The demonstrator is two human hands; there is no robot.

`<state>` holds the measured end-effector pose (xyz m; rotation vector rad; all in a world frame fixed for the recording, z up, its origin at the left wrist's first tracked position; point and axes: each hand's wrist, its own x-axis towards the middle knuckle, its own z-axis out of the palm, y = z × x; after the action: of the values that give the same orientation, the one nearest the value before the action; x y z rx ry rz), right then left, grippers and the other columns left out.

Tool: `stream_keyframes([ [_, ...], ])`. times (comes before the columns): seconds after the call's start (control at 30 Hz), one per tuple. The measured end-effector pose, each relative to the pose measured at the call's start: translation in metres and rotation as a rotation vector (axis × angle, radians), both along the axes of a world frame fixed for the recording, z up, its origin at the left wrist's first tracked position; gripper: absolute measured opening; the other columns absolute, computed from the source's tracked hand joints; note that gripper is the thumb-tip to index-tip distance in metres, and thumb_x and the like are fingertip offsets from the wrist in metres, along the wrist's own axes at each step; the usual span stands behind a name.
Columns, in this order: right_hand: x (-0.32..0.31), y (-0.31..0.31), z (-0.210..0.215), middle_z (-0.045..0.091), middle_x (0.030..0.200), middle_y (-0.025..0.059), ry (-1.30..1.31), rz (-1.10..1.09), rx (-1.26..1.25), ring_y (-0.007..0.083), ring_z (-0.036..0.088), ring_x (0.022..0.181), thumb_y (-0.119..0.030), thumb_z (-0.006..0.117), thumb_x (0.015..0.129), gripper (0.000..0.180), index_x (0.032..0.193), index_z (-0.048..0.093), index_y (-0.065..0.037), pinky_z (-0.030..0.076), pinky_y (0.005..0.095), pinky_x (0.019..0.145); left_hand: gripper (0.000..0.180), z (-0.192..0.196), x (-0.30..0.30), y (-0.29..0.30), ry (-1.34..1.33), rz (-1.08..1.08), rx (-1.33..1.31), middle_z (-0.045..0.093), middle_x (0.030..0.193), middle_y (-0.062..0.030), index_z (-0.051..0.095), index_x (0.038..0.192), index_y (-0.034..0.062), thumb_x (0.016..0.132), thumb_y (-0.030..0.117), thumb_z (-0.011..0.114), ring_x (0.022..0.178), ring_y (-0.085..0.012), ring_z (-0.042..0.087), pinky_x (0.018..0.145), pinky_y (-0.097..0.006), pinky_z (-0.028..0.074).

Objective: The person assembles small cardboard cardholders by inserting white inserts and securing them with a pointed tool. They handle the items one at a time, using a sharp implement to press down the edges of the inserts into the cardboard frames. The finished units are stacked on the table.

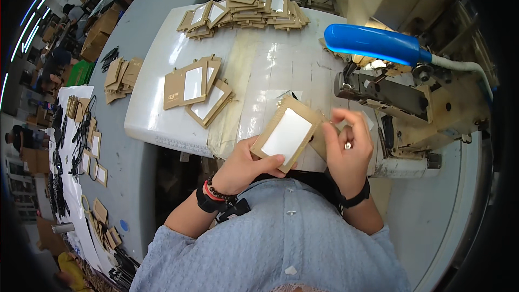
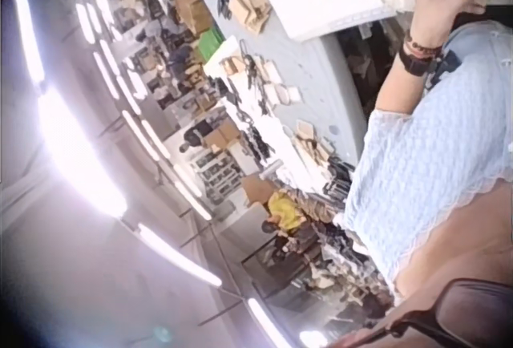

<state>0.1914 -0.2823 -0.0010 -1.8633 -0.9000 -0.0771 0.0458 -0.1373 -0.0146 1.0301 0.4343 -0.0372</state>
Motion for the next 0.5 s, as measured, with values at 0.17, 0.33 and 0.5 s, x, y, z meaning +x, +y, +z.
stream_keyframes([
  [0.17,-0.015,-0.010,-0.003,0.064,0.091,0.0055,0.162,0.274,-0.015,0.0094,0.042,0.048,0.001,0.072,0.076,0.027,0.100,0.060,-0.003,0.037,0.0236,0.046,0.039,-0.008,0.001,-0.005,-0.029,0.073,0.092,0.063,0.109,-0.0110,0.050,0.121,-0.0033,0.086,0.004,0.065,0.095,-0.0163,0.065,0.077,-0.029,0.058],
  [0.33,-0.016,-0.007,-0.005,0.065,0.091,0.0048,0.017,0.255,-0.058,0.0109,0.047,0.050,0.001,0.071,0.077,0.026,0.100,0.059,-0.005,0.040,0.0255,0.047,0.039,-0.011,0.002,-0.009,-0.064,0.049,0.278,0.062,0.109,-0.0106,0.048,0.121,-0.0035,0.086,0.002,0.064,0.094,-0.0138,0.063,0.078,-0.028,0.058],
  [0.5,-0.015,-0.009,-0.006,0.062,0.084,0.0033,0.110,0.271,-0.103,0.0120,0.048,0.052,0.002,0.069,0.079,0.026,0.101,0.057,-0.005,0.041,0.0262,0.048,0.041,-0.014,0.001,-0.019,-0.082,0.113,0.273,0.063,0.104,-0.0102,0.048,0.120,-0.0036,0.084,0.004,0.065,0.085,-0.0121,0.065,0.074,-0.027,0.056],
])
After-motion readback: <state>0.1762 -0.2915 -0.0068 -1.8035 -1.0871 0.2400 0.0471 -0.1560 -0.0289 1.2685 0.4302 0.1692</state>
